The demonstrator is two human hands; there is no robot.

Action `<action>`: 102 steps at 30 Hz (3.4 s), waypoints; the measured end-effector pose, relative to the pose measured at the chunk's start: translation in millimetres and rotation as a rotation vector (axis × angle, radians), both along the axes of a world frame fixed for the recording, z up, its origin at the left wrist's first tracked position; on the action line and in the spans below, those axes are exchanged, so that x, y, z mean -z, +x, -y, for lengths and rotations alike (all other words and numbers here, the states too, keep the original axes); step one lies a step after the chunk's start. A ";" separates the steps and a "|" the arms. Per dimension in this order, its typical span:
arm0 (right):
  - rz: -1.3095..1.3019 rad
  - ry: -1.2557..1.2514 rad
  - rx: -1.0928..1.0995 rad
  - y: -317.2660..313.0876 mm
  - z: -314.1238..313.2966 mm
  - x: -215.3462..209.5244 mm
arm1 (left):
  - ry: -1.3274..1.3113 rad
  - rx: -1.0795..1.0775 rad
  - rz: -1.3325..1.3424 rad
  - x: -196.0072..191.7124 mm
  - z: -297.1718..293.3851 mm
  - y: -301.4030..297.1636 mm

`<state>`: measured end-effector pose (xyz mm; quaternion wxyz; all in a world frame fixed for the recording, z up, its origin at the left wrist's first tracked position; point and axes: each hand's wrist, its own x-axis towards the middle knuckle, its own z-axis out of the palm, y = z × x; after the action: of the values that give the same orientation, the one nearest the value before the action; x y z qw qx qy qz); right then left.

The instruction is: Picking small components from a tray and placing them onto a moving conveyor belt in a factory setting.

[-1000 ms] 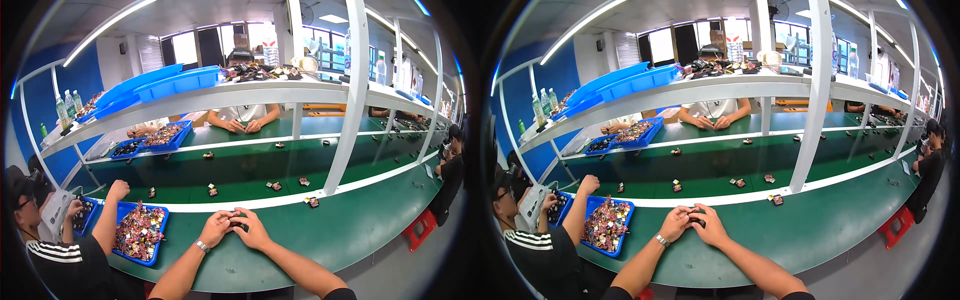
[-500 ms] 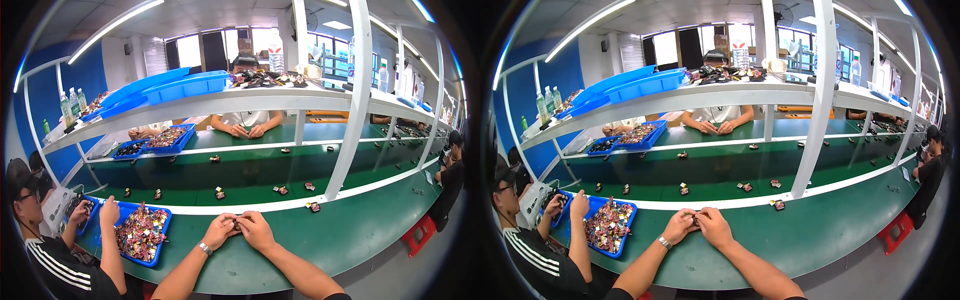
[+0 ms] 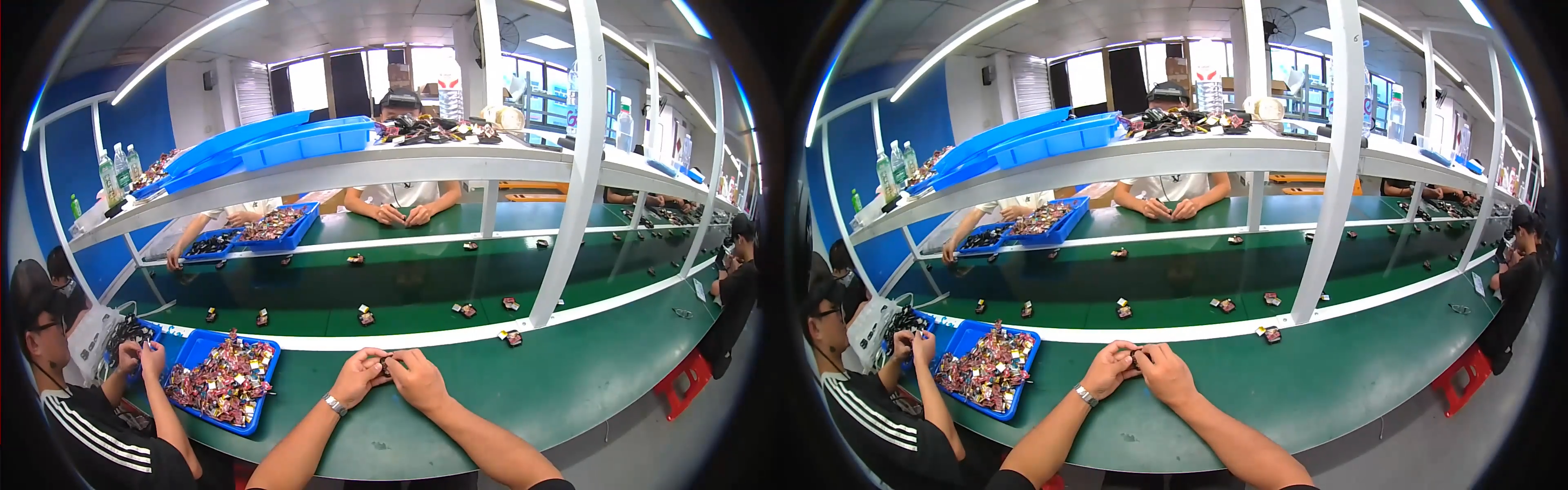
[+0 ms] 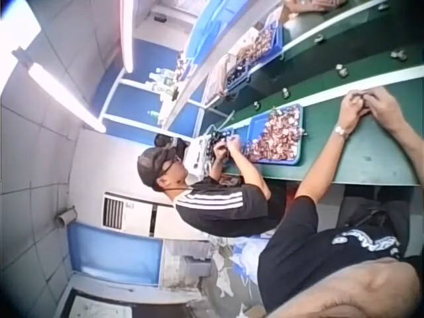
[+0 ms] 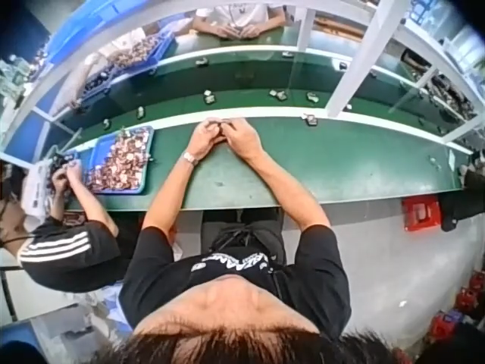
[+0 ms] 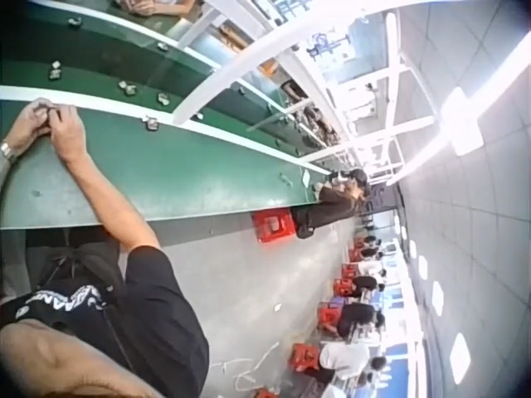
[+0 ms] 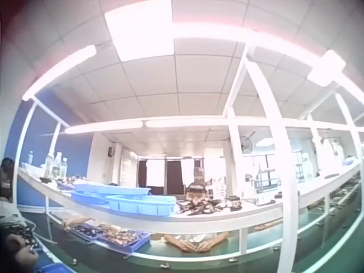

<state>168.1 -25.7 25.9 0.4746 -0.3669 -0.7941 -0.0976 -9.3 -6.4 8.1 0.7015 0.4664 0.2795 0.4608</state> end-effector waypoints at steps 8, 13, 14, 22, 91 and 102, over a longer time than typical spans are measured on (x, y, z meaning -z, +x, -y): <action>0.043 0.018 -0.007 0.2 -0.4 1.0 | -0.012 -0.011 -0.005 -0.9 0.7 0.2; 0.029 -0.015 -0.002 -1.1 0.0 0.5 | -0.016 -0.014 -0.022 -0.4 -0.4 -0.2; 0.028 -0.015 -0.002 -1.1 -0.8 0.8 | -0.018 -0.013 -0.019 0.4 -1.2 -0.5; 0.075 -0.017 0.033 -0.4 -2.3 4.3 | 0.004 -0.025 -0.022 1.1 -0.5 1.9; -0.714 -0.754 0.052 55.5 -117.8 6.5 | 0.302 -0.507 -0.360 8.6 -11.7 3.9; 0.059 -0.331 0.717 146.3 -106.0 -6.5 | 0.297 -0.450 -0.472 18.4 -12.6 -5.1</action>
<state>314.4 80.3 32.4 0.3217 -0.6895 -0.6340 -0.1382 -14.4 6.2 -10.3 0.4231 0.5834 0.4597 0.5190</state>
